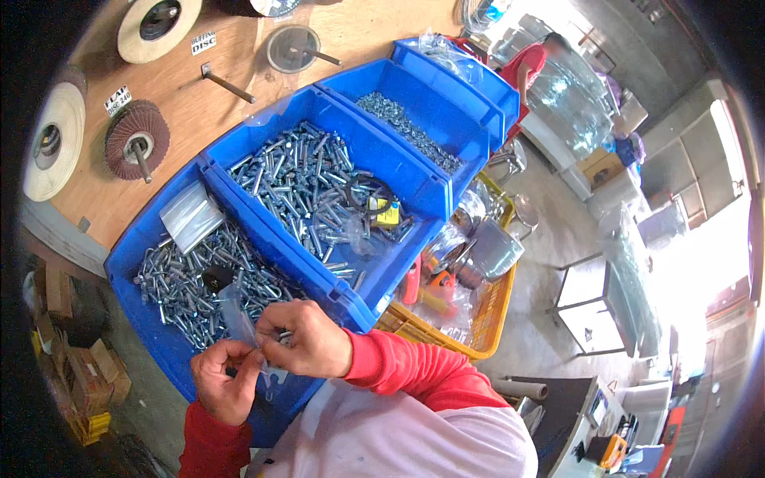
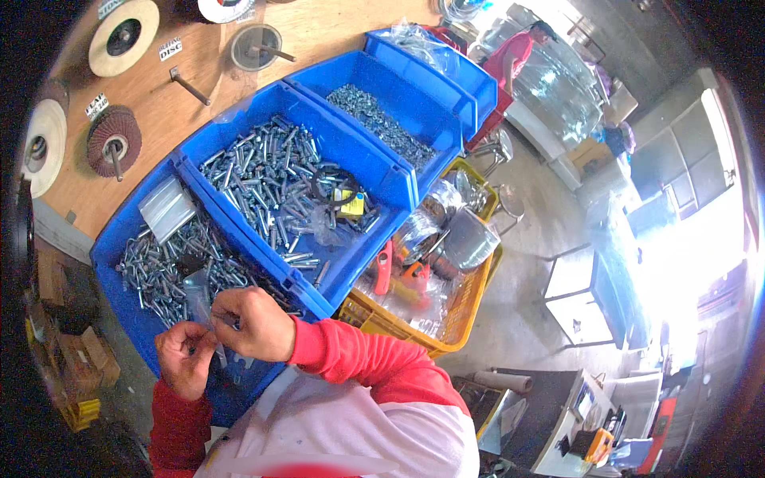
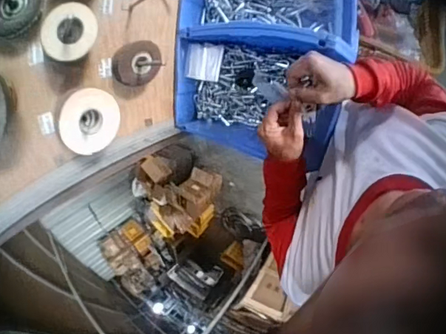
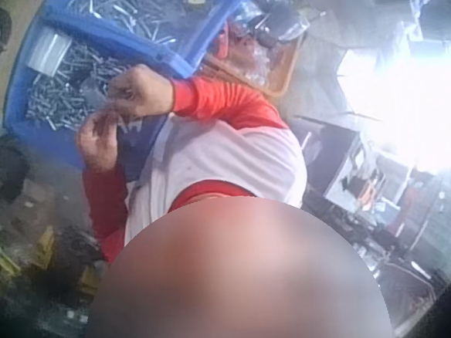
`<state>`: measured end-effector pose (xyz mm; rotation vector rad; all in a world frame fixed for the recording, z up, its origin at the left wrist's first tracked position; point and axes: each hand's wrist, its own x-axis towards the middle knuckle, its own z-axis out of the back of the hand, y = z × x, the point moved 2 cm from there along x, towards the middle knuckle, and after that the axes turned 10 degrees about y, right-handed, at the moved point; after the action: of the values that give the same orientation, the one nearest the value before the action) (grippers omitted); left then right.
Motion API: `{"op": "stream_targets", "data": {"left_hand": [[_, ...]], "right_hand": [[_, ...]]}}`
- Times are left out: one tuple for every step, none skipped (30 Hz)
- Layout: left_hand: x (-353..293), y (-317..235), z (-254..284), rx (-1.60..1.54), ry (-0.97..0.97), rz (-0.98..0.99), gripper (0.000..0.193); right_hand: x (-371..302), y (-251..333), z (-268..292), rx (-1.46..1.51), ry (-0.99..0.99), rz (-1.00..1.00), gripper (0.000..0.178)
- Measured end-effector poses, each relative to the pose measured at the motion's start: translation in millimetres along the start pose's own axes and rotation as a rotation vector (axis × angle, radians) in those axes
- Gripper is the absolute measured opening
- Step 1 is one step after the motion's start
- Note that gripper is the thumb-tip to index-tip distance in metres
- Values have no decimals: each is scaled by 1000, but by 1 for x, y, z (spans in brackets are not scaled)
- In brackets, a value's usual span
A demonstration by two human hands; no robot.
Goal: The person repeatedly picks small metal fasteners from a blue compartmentalized bin and places them into small clear plastic bags. The person then seals each bag and places it back into the bin. The process is repeated continuously throughout the clip.
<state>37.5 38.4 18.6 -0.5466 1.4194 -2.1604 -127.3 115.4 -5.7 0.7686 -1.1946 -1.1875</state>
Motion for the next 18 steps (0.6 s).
{"op": "stream_targets", "data": {"left_hand": [[-2, 1, 1, -50, -6, -14, 15], [-4, 4, 2, -9, 17, 20, 15], [-2, 7, 4, 1, 17, 20, 16], [-2, 11, 6, 0, 13, 59, 16], [-1, 15, 9, -11, -18, 82, 16], [2, 18, 11, -49, -26, 116, 16], [6, 17, 19, 82, -171, 34, 12], [9, 14, 24, 175, -297, -48, 9], [12, 9, 24, 342, -323, -190, 8], [14, 4, 23, 484, -341, -298, 11], [15, -1, 19, 585, -295, -375, 18], [14, -6, 16, 729, -192, -442, 21], [15, -9, 14, 839, -104, -387, 23], [16, -10, 12, 943, 8, -334, 26], [19, -10, 13, 977, -32, -260, 30], [24, -8, 16, 1007, -89, -206, 35], [31, -5, 21, 829, -193, -246, 37], [40, 2, 27, 611, -179, -253, 37]], "right_hand": [[1, 0, 1, -55, -32, 43, 9], [2, 2, -1, -93, -45, 100, 11], [3, 3, -1, -141, -68, 116, 13], [1, 5, -2, -235, -114, 130, 14], [3, 5, -3, -249, -137, 120, 15], [0, 6, -2, -320, -109, 75, 7], [-1, 7, -1, -339, -186, 79, 5], [-3, 7, 1, -345, -195, 31, 3], [-2, 6, 0, -353, -182, 1, 3], [-3, 6, 1, -357, -205, -6, 5], [-1, 5, 1, -317, -211, -28, 6], [2, 4, 2, -280, -224, -40, 7], [5, 3, 2, -245, -230, -75, 8], [8, 3, 3, -259, -230, -115, 7], [11, 5, 3, -226, -249, -111, 7], [14, 6, 3, -209, -271, -105, 7], [16, 7, 1, -196, -275, -110, 7], [17, 8, 1, -203, -280, -110, 7]]}}
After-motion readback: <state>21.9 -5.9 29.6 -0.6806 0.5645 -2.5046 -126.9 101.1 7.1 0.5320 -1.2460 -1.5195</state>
